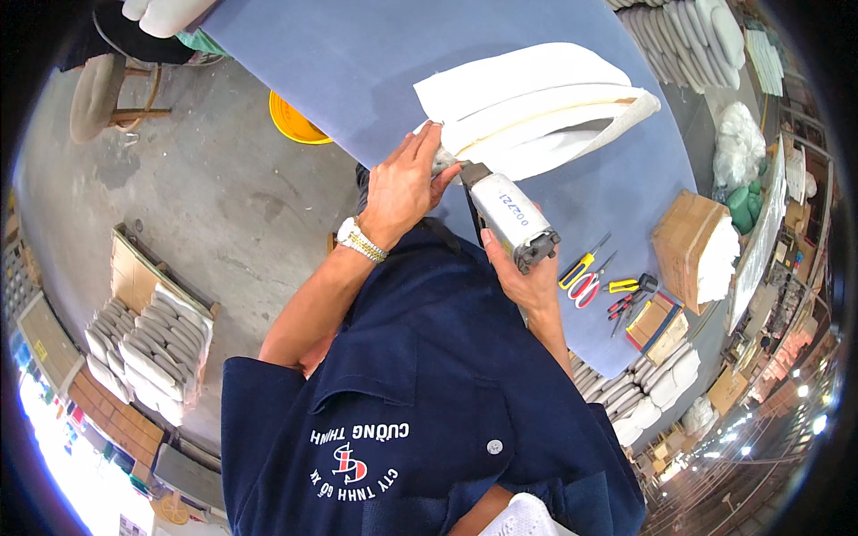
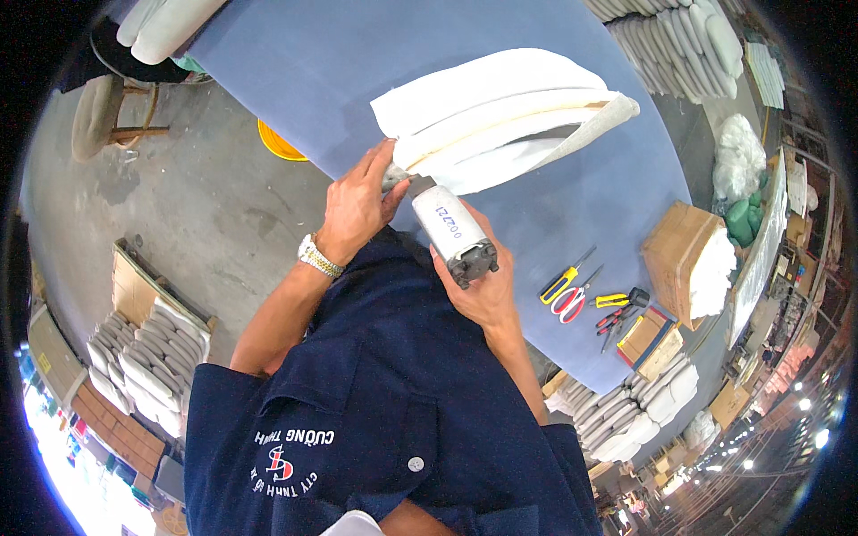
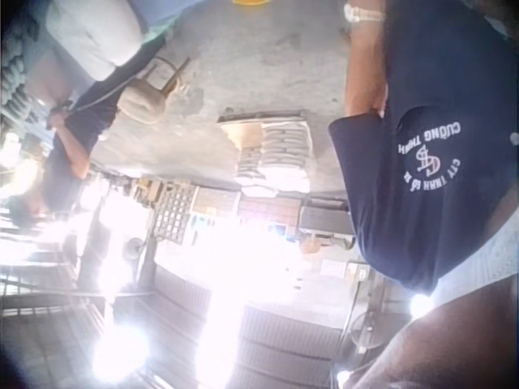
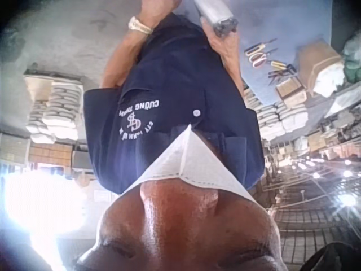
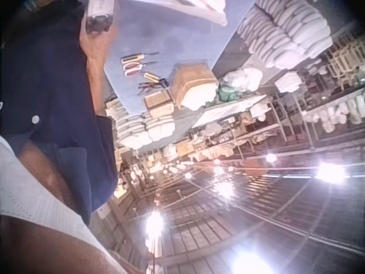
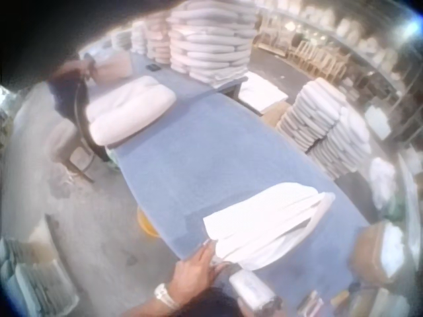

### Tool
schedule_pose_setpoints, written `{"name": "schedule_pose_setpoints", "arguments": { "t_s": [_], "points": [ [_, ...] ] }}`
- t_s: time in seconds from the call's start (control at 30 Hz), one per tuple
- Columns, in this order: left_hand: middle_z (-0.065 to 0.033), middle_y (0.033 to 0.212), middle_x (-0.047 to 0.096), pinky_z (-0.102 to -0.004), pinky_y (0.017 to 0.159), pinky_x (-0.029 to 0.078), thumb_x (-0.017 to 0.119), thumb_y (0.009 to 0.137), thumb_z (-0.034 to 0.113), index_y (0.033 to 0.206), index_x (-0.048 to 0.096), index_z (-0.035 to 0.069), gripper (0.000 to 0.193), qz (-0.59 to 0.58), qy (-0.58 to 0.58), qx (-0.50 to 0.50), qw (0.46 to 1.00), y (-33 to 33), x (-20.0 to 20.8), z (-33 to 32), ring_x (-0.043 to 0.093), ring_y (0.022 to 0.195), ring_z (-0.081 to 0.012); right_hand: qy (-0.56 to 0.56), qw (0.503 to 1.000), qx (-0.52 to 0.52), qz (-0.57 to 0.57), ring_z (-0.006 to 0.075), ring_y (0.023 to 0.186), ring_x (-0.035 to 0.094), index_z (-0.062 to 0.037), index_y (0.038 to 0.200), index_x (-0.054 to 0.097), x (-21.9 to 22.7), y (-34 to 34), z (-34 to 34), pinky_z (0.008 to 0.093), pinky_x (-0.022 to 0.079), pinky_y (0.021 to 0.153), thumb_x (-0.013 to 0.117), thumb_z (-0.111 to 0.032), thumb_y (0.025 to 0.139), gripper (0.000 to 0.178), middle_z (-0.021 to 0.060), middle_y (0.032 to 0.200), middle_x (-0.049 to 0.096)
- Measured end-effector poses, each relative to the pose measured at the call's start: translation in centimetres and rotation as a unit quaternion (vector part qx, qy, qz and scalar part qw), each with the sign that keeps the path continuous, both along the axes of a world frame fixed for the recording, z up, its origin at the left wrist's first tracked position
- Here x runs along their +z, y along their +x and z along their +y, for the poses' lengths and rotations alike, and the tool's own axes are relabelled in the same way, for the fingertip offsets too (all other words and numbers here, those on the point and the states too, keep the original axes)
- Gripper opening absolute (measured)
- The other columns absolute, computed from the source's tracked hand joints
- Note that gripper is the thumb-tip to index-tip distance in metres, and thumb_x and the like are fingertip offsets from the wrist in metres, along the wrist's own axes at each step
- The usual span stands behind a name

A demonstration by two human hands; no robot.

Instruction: The person wraps a white fabric cover around a cushion, uses a staple gun to secure the fabric, and trims excess material with scissors. The person repeats this process on multiple cushions, adjusting and smoothing the fabric before stapling.

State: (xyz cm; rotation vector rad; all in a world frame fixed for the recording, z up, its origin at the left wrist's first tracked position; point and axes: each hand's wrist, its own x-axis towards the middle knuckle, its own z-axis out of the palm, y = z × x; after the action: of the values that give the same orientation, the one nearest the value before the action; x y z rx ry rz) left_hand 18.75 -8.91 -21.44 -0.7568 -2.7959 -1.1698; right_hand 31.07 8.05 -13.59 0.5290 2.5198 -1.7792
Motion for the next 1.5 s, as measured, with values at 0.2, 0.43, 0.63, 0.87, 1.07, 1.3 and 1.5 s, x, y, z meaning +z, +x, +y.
{"name": "schedule_pose_setpoints", "arguments": {
  "t_s": [0.2, 0.43, 0.63, 0.87, 1.07, 1.3, 1.5],
  "points": [
    [-0.0234, 0.137, 0.063, -0.0469, 0.09, 0.06, 0.075, 0.085, 0.013, 0.145, 0.05, 0.002, 0.066, -0.043, 0.001, -0.015, 0.999, 0.2, 0.2, -0.3, 0.068, 0.116, -0.0417, 0.038, 0.998, 0.053, 0.017, 0.0261, 0.111, 0.073, 0.004, 0.137, 0.058, -0.3, -1.4, -0.2, 0.0343, 0.056, 0.094, 0.078, -0.005, 0.085, 0.056, 0.0181, 0.125, 0.071],
    [-0.0216, 0.146, 0.057, -0.0462, 0.092, 0.061, 0.081, 0.079, 0.011, 0.147, 0.045, 0.001, 0.078, -0.056, -0.013, -0.025, 0.998, 0.4, -0.2, -0.4, 0.061, 0.129, -0.0424, 0.029, 0.995, 0.078, -0.058, 0.0313, 0.116, 0.072, -0.003, 0.142, 0.055, 0.9, -2.6, -0.2, 0.0365, 0.055, 0.096, 0.077, -0.005, 0.082, 0.064, 0.0188, 0.126, 0.071],
    [-0.0233, 0.147, 0.056, -0.0486, 0.107, 0.053, 0.076, 0.074, -0.003, 0.15, 0.046, 0.003, 0.082, -0.123, 0.019, 0.005, 0.992, 1.5, 0.1, -0.5, 0.054, 0.136, -0.0437, 0.047, 0.994, 0.078, -0.059, 0.0342, 0.117, 0.071, -0.0069, 0.144, 0.054, 1.2, -3.1, -1.5, 0.0371, 0.055, 0.095, 0.076, -0.001, 0.08, 0.067, 0.0197, 0.125, 0.071],
    [-0.0255, 0.152, 0.05, -0.0483, 0.107, 0.053, 0.074, 0.075, -0.004, 0.152, 0.04, -0.001, 0.085, -0.11, 0.027, 0.002, 0.994, 2.2, -0.6, -0.4, 0.049, 0.139, -0.0486, 0.107, 0.99, 0.077, -0.048, 0.0219, 0.112, 0.069, 0.003, 0.14, 0.054, -0.6, -2.2, -2.5, 0.0327, 0.053, 0.097, 0.073, -0.003, 0.087, 0.057, 0.0154, 0.124, 0.07],
    [-0.023, 0.148, 0.056, -0.0492, 0.108, 0.051, 0.08, 0.084, 0.008, 0.152, 0.046, 0.006, 0.076, -0.125, 0.106, -0.034, 0.986, 0.3, -0.8, -2.6, 0.053, 0.137, -0.043, 0.12, 0.986, 0.097, 0.061, 0.0232, 0.109, 0.071, 0.0039, 0.134, 0.059, -2.5, -2.3, -1.9, 0.0341, 0.055, 0.092, 0.074, -0.006, 0.09, 0.048, 0.0172, 0.122, 0.07],
    [-0.0189, 0.141, 0.063, -0.047, 0.098, 0.058, 0.078, 0.088, 0.011, 0.148, 0.053, 0.01, 0.065, -0.046, 0.111, -0.018, 0.993, -0.4, -1.4, -2.3, 0.063, 0.126, -0.0399, 0.139, 0.987, 0.084, -0.001, 0.0237, 0.102, 0.073, 0.0037, 0.125, 0.065, -1.5, -1.7, -2.2, 0.0343, 0.055, 0.089, 0.077, -0.007, 0.086, 0.042, 0.0171, 0.112, 0.074],
    [-0.0175, 0.143, 0.062, -0.0433, 0.086, 0.062, 0.078, 0.087, 0.008, 0.146, 0.055, 0.012, 0.063, -0.05, 0.124, -0.008, 0.991, -0.4, -1.6, -2.1, 0.071, 0.112, -0.038, 0.091, 0.995, 0.043, -0.023, 0.0194, 0.094, 0.074, 0.0045, 0.117, 0.068, -0.8, -1.9, -2.4, 0.0326, 0.056, 0.085, 0.079, -0.01, 0.086, 0.037, 0.0148, 0.103, 0.076]
  ]
}}
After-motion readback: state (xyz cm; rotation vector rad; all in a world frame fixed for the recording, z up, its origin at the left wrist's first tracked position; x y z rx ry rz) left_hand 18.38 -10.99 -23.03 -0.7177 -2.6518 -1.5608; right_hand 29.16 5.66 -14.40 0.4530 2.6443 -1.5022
